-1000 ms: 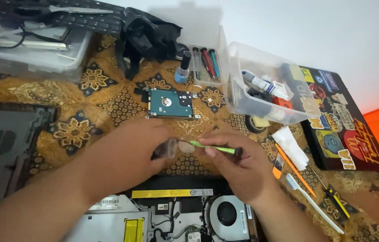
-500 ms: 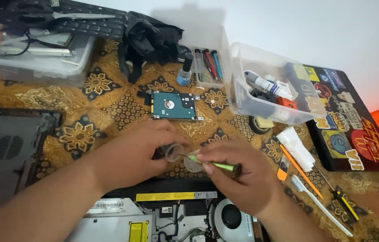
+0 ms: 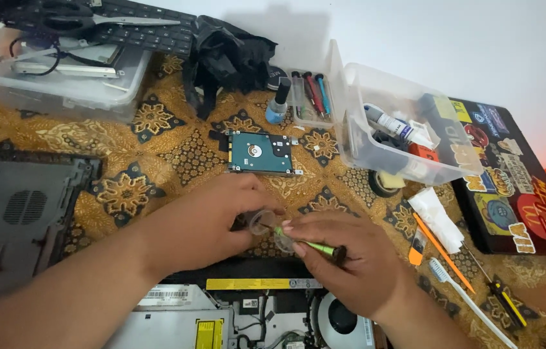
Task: Repairing a laptop by unscrewing components and repositioning the internal cooling fan and motherboard.
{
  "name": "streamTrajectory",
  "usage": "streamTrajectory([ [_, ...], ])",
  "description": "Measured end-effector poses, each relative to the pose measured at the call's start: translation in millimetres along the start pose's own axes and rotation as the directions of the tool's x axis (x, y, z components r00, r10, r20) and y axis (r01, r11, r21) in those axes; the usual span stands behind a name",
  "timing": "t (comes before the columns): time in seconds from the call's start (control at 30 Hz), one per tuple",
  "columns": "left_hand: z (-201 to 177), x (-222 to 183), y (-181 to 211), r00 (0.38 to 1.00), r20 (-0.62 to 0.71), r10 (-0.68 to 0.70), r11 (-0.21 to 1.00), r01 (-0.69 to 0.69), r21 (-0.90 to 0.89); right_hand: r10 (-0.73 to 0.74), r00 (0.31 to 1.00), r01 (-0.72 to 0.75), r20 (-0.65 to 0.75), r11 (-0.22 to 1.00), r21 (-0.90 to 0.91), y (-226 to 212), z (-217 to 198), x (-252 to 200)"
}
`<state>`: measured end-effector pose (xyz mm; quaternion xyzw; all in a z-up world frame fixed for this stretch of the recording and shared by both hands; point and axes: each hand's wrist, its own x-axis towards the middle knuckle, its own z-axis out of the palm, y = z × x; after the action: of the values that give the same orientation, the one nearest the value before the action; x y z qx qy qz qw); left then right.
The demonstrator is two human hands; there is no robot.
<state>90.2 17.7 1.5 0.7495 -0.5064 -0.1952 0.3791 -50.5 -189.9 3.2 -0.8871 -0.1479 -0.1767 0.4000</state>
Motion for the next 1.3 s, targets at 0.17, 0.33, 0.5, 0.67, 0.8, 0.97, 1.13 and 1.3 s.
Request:
streamTrajectory([
  [0.17, -0.3, -0.6, 0.9, 1.000, -0.017, 0.018, 1.000, -0.017, 0.026, 0.041, 0.999, -0.041, 0.002, 0.999, -0.010, 1.4, 0.2, -0.4],
  [0.33, -0.9, -0.5, 4.5, 0.998, 0.011, -0.069, 0.998, 0.069, 0.013, 0.043, 0.999, -0.042, 0.008, 0.998, -0.051, 0.4, -1.1, 2.6],
  [0.5, 1.8, 0.2, -0.5, 0.999, -0.018, 0.028, 0.999, -0.027, 0.026, 0.040, 0.999, -0.040, 0.014, 0.999, -0.028, 0.2, -0.9, 2.6],
  [0.67, -0.7, 0.1, 3.5, 0.999, 0.011, -0.035, 0.999, 0.035, 0.024, 0.069, 0.998, -0.069, -0.003, 0.997, -0.033, -1.3, -1.1, 3.1],
  [0.8, 0.1, -0.4, 2.3, 0.999, 0.016, -0.041, 0.999, 0.040, 0.024, 0.075, 0.997, -0.074, 0.005, 0.997, -0.017, -1.8, -0.7, 4.7],
  [0.97, -1.9, -1.0, 6.4, 0.999, 0.023, -0.041, 0.999, 0.041, -0.006, 0.070, 0.998, -0.070, 0.002, 0.998, -0.011, -1.3, -0.1, 4.5],
  [1.13, -0.2, -1.0, 3.3, 1.000, 0.012, -0.009, 1.000, 0.009, 0.020, 0.052, 0.999, -0.052, 0.008, 0.998, -0.031, -0.4, 0.1, 4.9],
  [1.3, -2.4, -0.8, 8.2, 0.998, 0.037, -0.050, 0.999, 0.050, 0.013, 0.110, 0.994, -0.110, 0.015, 0.994, 0.009, 0.2, 0.8, 3.7],
])
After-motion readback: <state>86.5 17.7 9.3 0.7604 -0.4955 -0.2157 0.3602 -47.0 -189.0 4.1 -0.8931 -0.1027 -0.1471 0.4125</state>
